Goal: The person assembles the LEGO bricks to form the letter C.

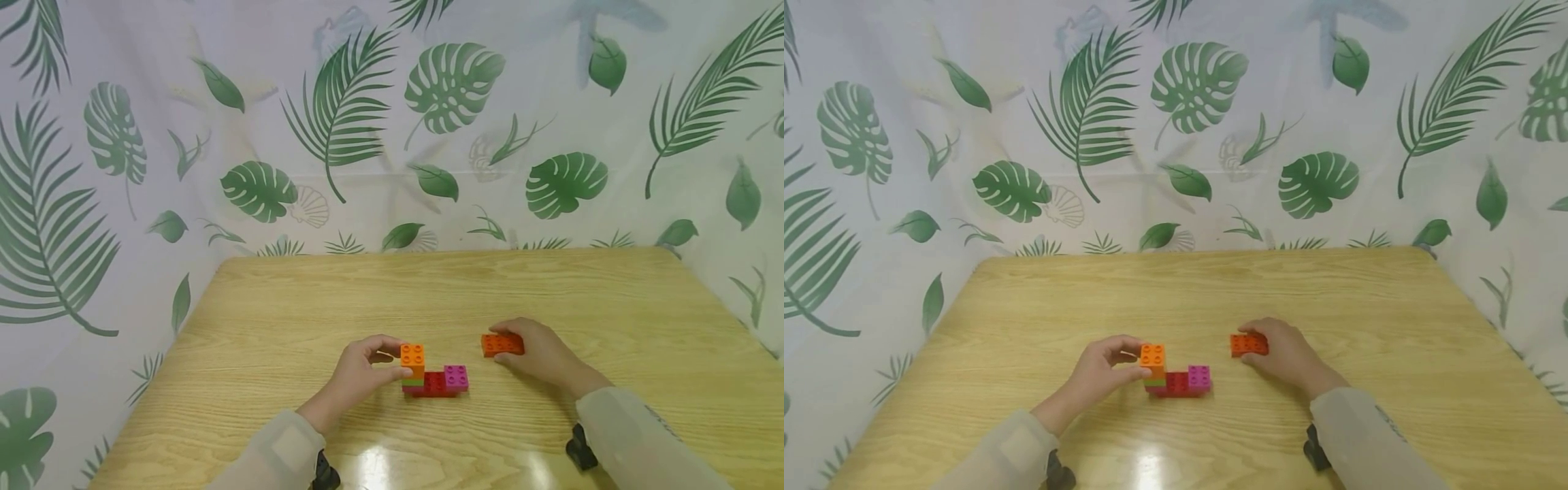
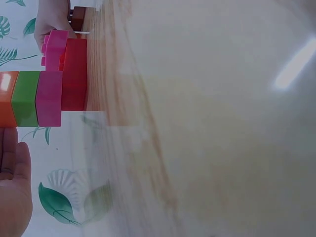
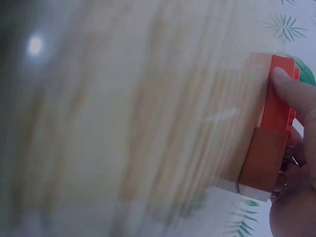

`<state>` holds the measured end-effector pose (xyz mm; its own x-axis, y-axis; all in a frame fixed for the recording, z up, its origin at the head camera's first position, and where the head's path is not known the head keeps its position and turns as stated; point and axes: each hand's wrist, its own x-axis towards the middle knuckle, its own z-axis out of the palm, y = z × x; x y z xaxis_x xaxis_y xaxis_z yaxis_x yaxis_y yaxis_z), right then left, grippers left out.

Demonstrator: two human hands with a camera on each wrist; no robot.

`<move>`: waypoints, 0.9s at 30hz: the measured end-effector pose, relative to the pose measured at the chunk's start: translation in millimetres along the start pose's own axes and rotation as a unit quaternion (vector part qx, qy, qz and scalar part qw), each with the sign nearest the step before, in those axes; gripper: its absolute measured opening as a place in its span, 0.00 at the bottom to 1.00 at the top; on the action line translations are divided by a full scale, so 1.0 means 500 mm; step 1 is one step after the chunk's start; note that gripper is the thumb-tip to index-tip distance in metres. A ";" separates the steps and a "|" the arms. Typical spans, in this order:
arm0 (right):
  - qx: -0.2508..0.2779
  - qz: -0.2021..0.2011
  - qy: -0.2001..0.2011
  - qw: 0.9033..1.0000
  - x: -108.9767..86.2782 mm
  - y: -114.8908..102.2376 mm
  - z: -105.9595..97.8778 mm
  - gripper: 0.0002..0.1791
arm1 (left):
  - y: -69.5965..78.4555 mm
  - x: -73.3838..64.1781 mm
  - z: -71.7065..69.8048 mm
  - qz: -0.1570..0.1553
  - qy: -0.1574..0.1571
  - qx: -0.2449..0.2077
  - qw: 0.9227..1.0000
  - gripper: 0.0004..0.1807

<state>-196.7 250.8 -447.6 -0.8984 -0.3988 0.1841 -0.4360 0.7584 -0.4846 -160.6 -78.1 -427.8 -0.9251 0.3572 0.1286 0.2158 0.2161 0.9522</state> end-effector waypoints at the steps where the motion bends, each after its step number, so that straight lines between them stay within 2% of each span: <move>1: -0.001 0.002 -0.002 1.000 0.001 0.000 0.000 0.24 | 0.000 0.000 0.000 0.000 0.000 -0.002 1.000 0.17; 9: 0.003 0.014 -0.007 1.000 0.008 -0.006 -0.001 0.23 | 0.004 -0.001 0.001 -0.009 0.000 -0.010 1.000 0.16; 13: -0.003 -0.001 0.000 1.000 0.017 -0.021 -0.006 0.24 | 0.023 -0.005 0.001 -0.012 0.001 -0.010 1.000 0.15; 19: -0.007 -0.039 0.019 0.999 0.032 -0.064 -0.019 0.24 | 0.069 -0.019 -0.001 -0.010 -0.002 -0.005 1.000 0.14; 23: 0.007 -0.074 0.036 0.997 0.040 -0.095 -0.022 0.23 | 0.077 -0.022 -0.002 -0.012 -0.004 -0.001 1.000 0.14; 27: 0.024 -0.106 0.054 0.993 0.045 -0.128 -0.021 0.22 | 0.072 -0.020 -0.002 -0.014 -0.005 -0.002 1.000 0.15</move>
<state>-189.7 198.5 -403.3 -0.7883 -0.4875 0.3754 -0.6152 0.6366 -0.4651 -143.8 -75.0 -394.6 -0.9278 0.3595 0.0995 0.1890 0.2233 0.9563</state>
